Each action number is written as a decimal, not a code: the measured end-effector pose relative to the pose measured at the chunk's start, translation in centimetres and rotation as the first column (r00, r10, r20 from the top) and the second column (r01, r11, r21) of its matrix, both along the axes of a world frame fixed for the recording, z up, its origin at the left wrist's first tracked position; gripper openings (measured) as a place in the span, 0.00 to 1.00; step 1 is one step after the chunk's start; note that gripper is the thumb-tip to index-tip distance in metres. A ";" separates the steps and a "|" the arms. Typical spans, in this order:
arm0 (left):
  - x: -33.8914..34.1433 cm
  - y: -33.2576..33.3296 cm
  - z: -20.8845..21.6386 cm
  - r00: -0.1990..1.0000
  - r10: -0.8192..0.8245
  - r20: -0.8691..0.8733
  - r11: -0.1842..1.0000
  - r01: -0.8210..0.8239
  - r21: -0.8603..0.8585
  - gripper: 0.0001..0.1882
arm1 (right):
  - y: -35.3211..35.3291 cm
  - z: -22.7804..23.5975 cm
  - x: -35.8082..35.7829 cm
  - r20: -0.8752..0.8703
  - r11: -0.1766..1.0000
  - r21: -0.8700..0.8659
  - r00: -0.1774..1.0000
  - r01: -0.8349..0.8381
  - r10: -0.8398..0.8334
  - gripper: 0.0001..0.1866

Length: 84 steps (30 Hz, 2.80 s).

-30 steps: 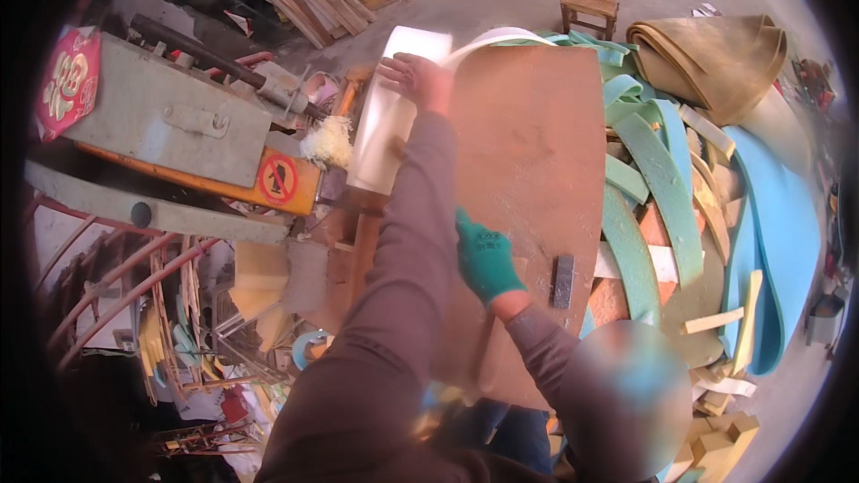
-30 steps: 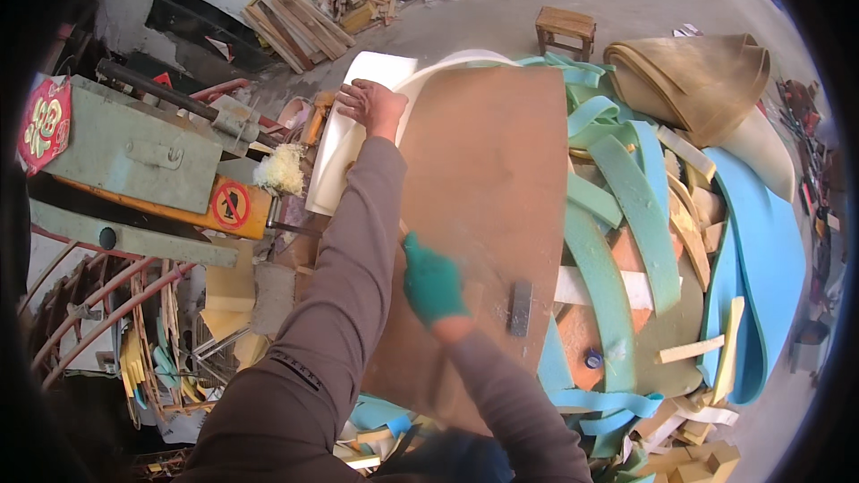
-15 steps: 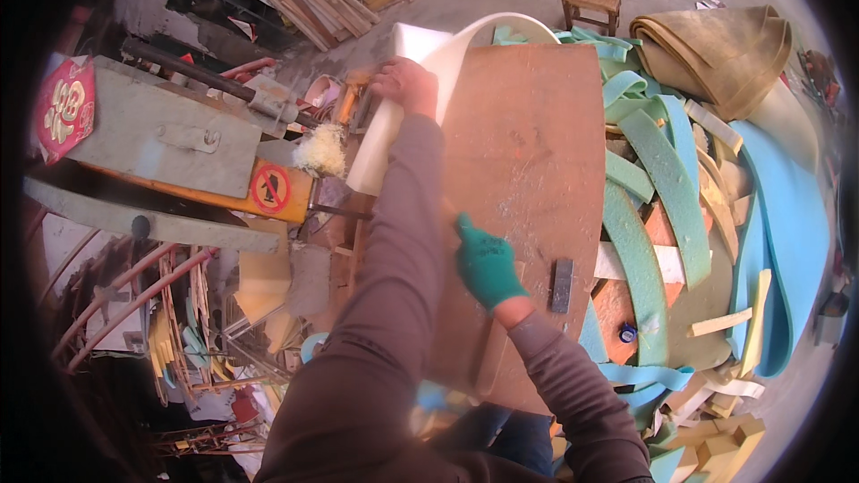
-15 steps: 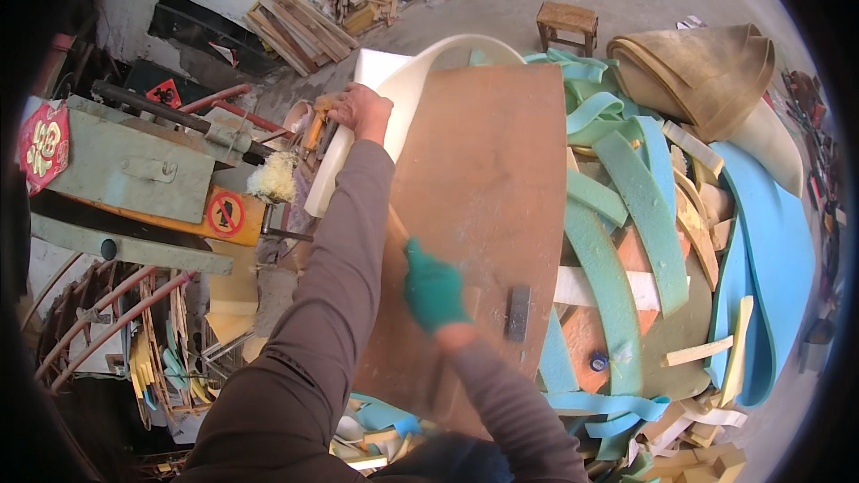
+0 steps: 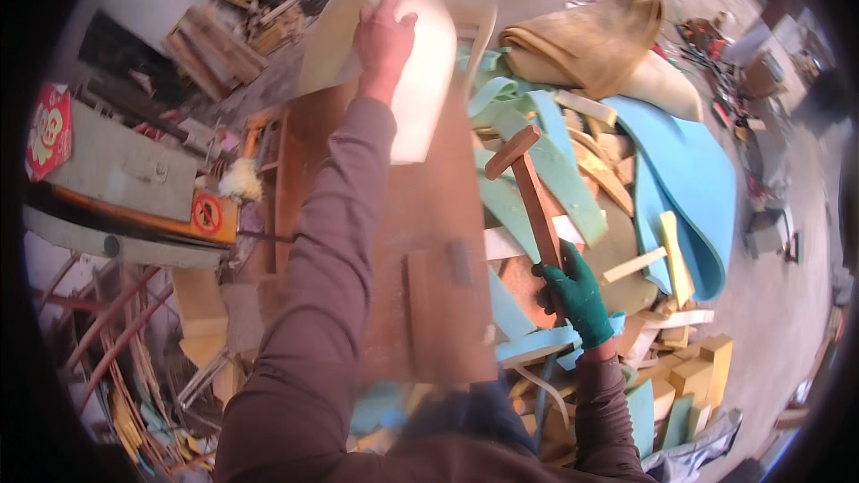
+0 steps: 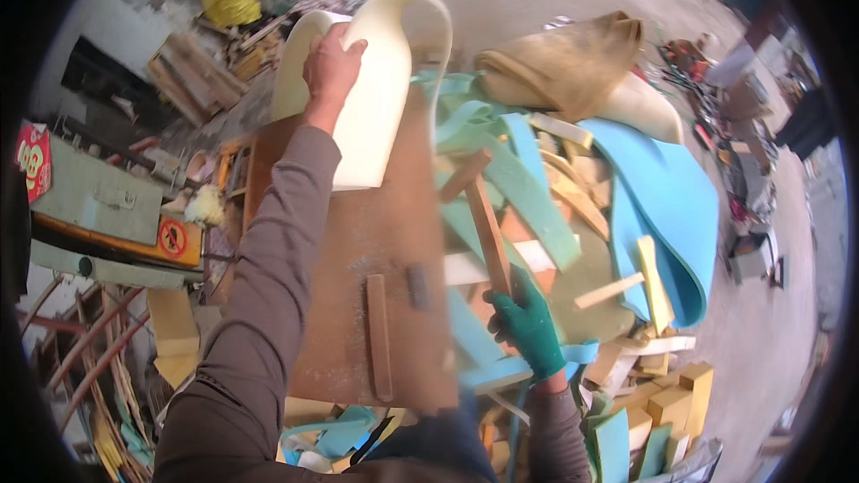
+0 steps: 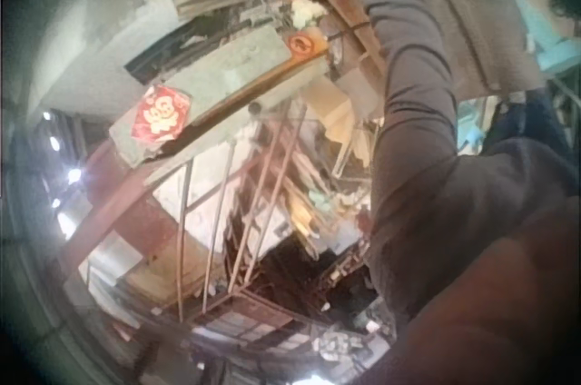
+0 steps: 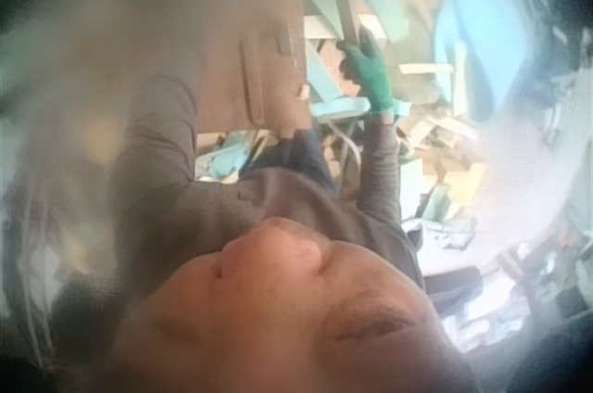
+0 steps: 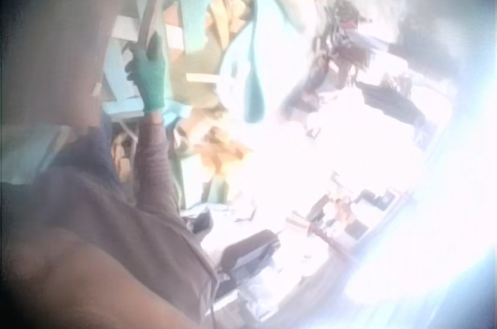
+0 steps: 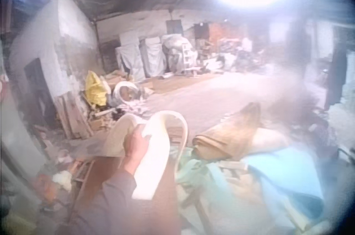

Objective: The person rummages through a large pile of mixed materials, moving aside foam and fabric pieces to locate a long white board. They then use a small wooden stick to scrape the surface of the board repeatedly.

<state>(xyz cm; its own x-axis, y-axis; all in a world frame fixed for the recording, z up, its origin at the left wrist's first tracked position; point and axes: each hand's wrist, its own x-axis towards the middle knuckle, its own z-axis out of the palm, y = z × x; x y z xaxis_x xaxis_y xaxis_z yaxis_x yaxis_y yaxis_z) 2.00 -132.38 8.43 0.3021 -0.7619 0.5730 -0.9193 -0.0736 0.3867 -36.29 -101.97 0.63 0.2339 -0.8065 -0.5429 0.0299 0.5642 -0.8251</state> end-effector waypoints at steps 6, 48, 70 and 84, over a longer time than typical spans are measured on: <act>-11.4 -0.2 9.6 0.908 -0.419 0.005 0.907 0.418 -0.040 0.30 | -5.3 2.2 -7.2 -0.217 0.940 -0.337 0.976 -0.050 -0.026 0.31; -30.5 23.2 -6.2 0.718 -0.695 -0.017 0.652 0.641 0.405 0.14 | 18.1 1.2 -16.1 0.012 0.727 -0.330 0.773 0.602 -0.634 0.27; -7.7 41.8 15.6 0.522 -0.594 -0.612 0.762 0.609 -0.220 0.18 | 5.4 -14.3 5.3 -0.705 0.695 -0.601 0.671 -0.395 -0.228 0.19; 1.5 72.2 11.7 0.635 -0.095 -0.767 0.884 0.408 0.229 0.12 | 3.4 -7.7 11.5 0.789 0.958 0.020 0.583 0.286 -0.191 0.25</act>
<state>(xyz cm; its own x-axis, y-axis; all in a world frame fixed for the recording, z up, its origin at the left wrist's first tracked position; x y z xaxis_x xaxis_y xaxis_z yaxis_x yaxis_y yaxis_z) 3.47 -60.23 20.11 0.2566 -0.9645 -0.0626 -0.3599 -0.1554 0.9200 -24.74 -98.59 -7.09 0.3183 -0.9336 -0.1647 0.8061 0.3580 -0.4712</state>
